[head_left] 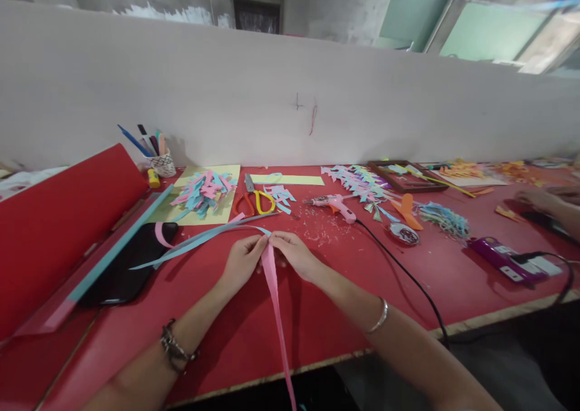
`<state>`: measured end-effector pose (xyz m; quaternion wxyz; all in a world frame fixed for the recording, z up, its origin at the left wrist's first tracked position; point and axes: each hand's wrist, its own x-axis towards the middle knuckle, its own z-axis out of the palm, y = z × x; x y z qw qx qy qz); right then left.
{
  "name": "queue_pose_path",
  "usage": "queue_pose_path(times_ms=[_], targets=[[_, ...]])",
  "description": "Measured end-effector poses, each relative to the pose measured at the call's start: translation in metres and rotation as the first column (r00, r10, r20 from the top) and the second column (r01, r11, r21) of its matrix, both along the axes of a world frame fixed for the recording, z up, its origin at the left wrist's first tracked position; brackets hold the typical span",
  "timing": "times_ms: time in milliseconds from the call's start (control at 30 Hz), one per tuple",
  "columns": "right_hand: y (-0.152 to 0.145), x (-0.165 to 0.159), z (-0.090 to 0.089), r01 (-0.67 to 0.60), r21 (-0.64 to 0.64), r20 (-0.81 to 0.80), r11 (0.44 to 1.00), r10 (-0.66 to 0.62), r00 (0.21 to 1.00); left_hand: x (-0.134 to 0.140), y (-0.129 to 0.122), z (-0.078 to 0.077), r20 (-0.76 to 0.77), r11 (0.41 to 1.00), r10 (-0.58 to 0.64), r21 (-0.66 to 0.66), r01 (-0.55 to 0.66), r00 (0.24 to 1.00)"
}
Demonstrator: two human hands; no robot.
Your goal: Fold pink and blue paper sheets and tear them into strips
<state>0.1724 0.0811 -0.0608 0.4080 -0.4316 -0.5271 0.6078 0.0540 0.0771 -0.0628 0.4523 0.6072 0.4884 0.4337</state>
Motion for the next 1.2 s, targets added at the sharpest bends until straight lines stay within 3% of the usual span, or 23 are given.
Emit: queue_pose_path(times_ms=[500, 700, 867, 1033, 1200], targets=[[-0.0046, -0.0066, 0.0011, 0.084, 0.041, 0.025, 0.996, -0.085, 0.996, 0.0014, -0.0023, -0.0011, 0.126, 0.992, 0.124, -0.024, -0.122, 0.984], [-0.0033, -0.0034, 0.0014, 0.175, 0.093, -0.016, 0.98, -0.175, 0.984, 0.004, -0.002, -0.0012, 0.094, 0.999, -0.003, -0.032, 0.006, 0.996], [-0.0034, -0.0036, -0.0008, 0.123, 0.12, -0.011, 0.985, -0.122, 0.992, 0.0044, -0.0012, -0.0011, 0.055, 0.999, 0.02, 0.036, -0.022, 0.998], [-0.0056, -0.0055, 0.0019, 0.054, 0.069, 0.011, 0.996, -0.055, 0.998, 0.0031, -0.002, 0.0011, 0.042, 0.998, 0.025, 0.051, -0.028, 0.999], [-0.0068, -0.0062, 0.0054, 0.071, 0.027, 0.024, 0.997, -0.072, 0.997, 0.0039, -0.0031, 0.0025, 0.037, 0.997, 0.039, 0.066, -0.041, 0.999]])
